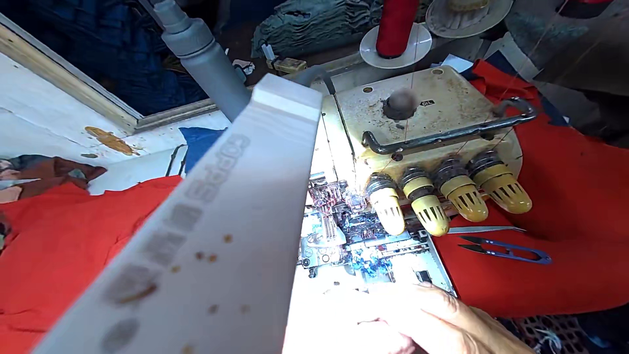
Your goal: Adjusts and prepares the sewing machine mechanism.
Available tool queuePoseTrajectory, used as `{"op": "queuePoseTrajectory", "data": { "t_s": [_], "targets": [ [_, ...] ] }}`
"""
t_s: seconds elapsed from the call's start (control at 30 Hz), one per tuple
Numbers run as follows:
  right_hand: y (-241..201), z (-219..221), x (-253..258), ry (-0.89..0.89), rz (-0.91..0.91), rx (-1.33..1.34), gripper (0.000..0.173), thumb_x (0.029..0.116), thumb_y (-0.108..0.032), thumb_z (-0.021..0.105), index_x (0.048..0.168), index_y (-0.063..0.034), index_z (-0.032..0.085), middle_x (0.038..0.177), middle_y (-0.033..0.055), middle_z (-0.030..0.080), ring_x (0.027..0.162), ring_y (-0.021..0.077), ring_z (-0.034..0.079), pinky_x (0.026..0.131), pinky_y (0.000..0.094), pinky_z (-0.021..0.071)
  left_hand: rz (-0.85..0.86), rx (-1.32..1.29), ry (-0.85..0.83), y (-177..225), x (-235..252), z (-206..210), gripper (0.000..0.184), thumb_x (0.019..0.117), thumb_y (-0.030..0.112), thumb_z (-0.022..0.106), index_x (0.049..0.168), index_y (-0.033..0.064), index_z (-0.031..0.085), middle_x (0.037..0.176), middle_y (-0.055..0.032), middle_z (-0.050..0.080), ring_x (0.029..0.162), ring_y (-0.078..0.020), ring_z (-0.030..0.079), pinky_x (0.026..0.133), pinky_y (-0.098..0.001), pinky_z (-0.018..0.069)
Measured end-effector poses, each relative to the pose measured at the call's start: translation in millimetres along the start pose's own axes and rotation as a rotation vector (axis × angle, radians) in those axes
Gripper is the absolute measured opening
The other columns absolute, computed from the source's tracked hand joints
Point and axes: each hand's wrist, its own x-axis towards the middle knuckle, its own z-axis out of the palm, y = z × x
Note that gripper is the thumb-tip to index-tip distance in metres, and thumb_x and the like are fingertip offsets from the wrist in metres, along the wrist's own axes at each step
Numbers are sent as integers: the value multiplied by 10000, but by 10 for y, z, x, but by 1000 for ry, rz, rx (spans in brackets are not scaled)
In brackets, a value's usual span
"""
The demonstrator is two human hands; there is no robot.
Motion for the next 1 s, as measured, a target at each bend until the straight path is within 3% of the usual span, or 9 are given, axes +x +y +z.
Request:
{"op": "queuePoseTrajectory", "data": {
  "t_s": [0.2, 0.3, 0.47, 0.53, 0.67, 0.77, 0.83, 0.9, 1.0],
  "targets": [
    [109, 87, 48, 98, -20, -108, 121, 953, -92, 704, 1010, 14, 724, 905, 149, 708, 894, 194, 673, 876, 245, 537, -373, -191, -99, 54, 241, -216, 197, 937, 83, 706, 826, -80, 707, 769, -99, 688, 705, -17, 598, 701, -161, 492],
    [136, 121, 57, 119, 10, -67, 109, 964, -101, 691, 975, 3, 721, 876, 129, 706, 874, 156, 669, 844, 224, 537, -295, -174, -44, -260, 129, -143, 213, 927, 173, 741, 775, 25, 720, 762, -31, 704, 695, -1, 619, 661, -171, 513],
    [99, 184, 108, 165, 48, -11, 109, 980, -93, 664, 939, 1, 703, 885, 108, 695, 918, 66, 653, 877, 133, 499, -231, -151, 10, -299, 94, -98, 223, 942, 152, 690, 797, -18, 691, 734, -51, 656, 695, 28, 570, 660, -115, 463],
    [58, 212, 165, 183, 109, -8, 132, 946, -65, 688, 879, 37, 738, 836, 148, 740, 858, 104, 701, 822, 168, 532, -240, -98, 11, -315, 78, -75, 234, 965, 152, 637, 791, 5, 690, 700, -32, 644, 674, 21, 586, 639, -118, 470],
    [99, 244, 174, 180, 219, 77, 117, 940, -52, 673, 881, 24, 740, 818, 64, 734, 763, 0, 669, 720, 126, 550, -162, -126, 150, -465, 49, -14, 315, 972, 173, 599, 693, 30, 633, 581, 12, 549, 538, 32, 528, 505, -112, 430],
    [193, 240, 143, 148, 256, 182, 74, 960, -80, 670, 929, -44, 727, 846, -13, 712, 751, -24, 655, 669, 129, 563, -81, -292, 175, -603, 19, -62, 215, 940, 263, 717, 950, 49, 724, 809, 28, 676, 683, 47, 576, 618, -105, 491],
    [189, 232, 156, 130, 267, 208, 64, 962, -64, 660, 938, -53, 719, 858, -21, 710, 770, -20, 662, 683, 134, 573, -25, -283, 161, -643, 12, -62, 296, 895, 219, 765, 1127, 35, 745, 928, -6, 715, 783, 3, 639, 707, -146, 557],
    [172, 235, 178, 114, 253, 200, 61, 955, -49, 659, 937, -43, 717, 874, -9, 715, 794, -17, 665, 708, 133, 570, 14, -221, 168, -649, 8, -39, 256, 898, 179, 757, 1106, 30, 758, 961, -27, 743, 858, -24, 680, 778, -163, 577],
    [158, 252, 201, 83, 234, 179, 66, 951, -56, 678, 927, -23, 730, 874, 14, 723, 797, -10, 663, 715, 136, 563, 56, -197, 211, -664, -5, 2, 103, 917, 128, 745, 926, 31, 777, 906, -33, 768, 885, -53, 716, 815, -191, 589]
  ]
}}
